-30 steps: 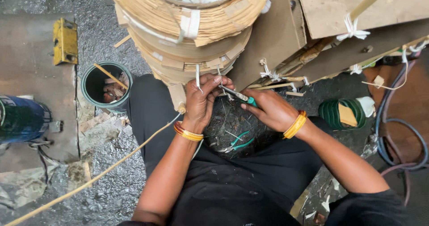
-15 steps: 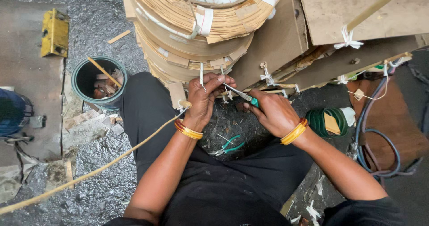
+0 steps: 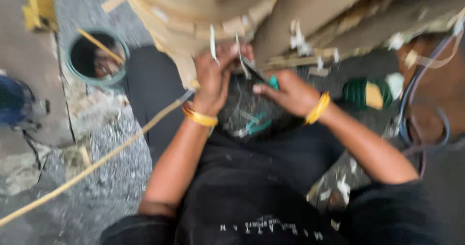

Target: The person sits on the floor and uses white plastic ties to secure a large wooden structure. They wrap the ties around the structure, pull them tight, and use pliers to cut the excess ends.

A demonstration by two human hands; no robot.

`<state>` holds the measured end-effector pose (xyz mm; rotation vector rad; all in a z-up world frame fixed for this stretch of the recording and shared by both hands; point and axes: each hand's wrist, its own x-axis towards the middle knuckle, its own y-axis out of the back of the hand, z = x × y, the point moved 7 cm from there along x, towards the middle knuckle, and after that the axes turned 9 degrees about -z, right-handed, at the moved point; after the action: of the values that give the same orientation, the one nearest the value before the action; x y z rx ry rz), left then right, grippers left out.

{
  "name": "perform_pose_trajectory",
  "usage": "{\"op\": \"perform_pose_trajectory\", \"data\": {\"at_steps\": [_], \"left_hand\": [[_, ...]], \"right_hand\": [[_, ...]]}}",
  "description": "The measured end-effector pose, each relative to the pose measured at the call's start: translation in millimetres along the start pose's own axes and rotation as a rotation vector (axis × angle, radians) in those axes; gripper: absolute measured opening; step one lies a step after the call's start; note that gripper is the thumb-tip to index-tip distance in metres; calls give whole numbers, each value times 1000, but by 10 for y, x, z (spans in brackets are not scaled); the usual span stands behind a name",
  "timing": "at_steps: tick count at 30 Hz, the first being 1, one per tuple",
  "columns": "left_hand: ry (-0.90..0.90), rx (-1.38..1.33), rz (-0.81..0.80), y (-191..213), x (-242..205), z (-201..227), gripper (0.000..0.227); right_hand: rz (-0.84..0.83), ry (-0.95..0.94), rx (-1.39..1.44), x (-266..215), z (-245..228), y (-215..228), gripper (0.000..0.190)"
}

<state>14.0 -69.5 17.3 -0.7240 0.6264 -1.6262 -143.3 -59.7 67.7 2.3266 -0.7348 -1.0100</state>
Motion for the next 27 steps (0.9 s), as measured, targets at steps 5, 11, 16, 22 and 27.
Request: {"op": "perform_pose_trajectory", "data": {"at_steps": [5, 11, 16, 22, 27], "left_hand": [[49, -23, -87, -12, 43, -26, 32], [154, -291, -37, -24, -8, -106, 36], [168, -442, 5, -38, 16, -183, 22], [123, -301, -13, 99, -27, -180, 18], [100, -230, 27, 114, -19, -188, 16]], "right_hand": [[-72, 317, 163, 22, 257, -101, 35], [-350, -89, -249, 545, 1904, -1149, 45], [-101, -395, -564, 1087, 3340, -1892, 27], [394, -312, -660, 1336, 3506, -2175, 23], [71, -175, -459, 1582, 3154, -2736, 17]]}}
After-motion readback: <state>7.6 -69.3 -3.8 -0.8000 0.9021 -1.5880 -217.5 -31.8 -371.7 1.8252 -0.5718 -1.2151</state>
